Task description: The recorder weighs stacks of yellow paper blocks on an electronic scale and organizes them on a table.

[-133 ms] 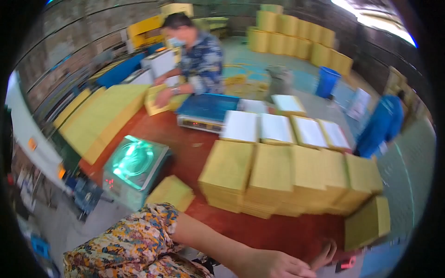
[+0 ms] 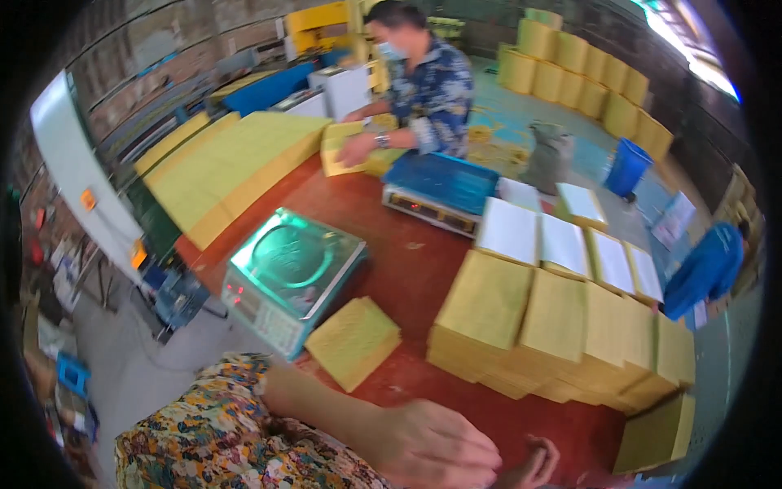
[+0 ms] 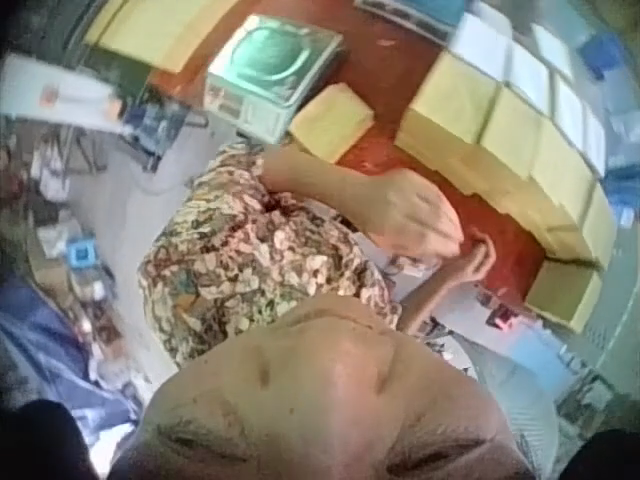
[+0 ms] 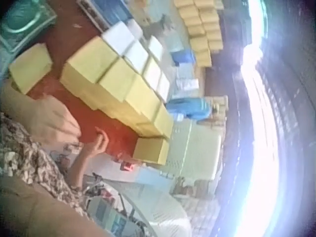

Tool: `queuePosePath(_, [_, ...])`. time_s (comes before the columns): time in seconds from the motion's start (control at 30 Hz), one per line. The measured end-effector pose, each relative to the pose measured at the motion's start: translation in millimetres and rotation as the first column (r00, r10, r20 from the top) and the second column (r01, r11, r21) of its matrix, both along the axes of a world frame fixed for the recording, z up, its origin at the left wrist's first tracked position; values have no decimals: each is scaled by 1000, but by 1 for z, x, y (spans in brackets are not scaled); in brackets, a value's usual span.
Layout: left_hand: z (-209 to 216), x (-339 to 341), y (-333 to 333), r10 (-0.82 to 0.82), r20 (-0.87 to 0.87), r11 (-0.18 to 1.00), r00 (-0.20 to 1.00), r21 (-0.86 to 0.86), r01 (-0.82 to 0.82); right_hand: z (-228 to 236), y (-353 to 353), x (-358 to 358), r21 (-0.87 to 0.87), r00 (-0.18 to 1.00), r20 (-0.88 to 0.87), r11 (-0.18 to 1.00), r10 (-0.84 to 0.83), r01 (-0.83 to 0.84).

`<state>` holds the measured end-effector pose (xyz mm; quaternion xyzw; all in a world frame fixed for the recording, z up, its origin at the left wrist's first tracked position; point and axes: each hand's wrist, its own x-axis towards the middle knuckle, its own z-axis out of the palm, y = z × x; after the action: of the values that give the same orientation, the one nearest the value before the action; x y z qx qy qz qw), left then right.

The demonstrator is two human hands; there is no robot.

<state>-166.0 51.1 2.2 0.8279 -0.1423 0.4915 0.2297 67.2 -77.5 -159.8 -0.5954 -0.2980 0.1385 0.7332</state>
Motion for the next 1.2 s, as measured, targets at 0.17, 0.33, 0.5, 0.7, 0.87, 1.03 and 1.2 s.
queuePosePath(0.17, [-4,-209,5,524,-138,817,840,-198,-542,43,78,-198,79,908,-23,906,418,-415])
queuePosePath(0.33, [-35,-403,-9,769,-164,582,618,-223,-782,57,123,-343,43,726,171,731,666,-681])
queuePosePath(0.5, [-44,-560,-16,885,-222,353,410,-254,-900,59,155,-519,-70,625,35,626,780,-777])
queuePosePath(0.7, [-68,-686,63,894,-421,100,156,-154,-983,67,216,-656,-36,335,-187,335,923,-942])
queuePosePath(0.87, [-110,-745,172,850,-526,-27,41,-122,-992,53,273,-729,24,180,-315,198,932,-980])
queuePosePath(1.03, [-128,-762,266,780,-623,-69,-58,6,-998,47,321,-775,154,115,-381,185,918,-971])
queuePosePath(1.2, [-145,-765,317,791,-588,-100,-168,147,-984,47,360,-789,83,154,-350,194,924,-977])
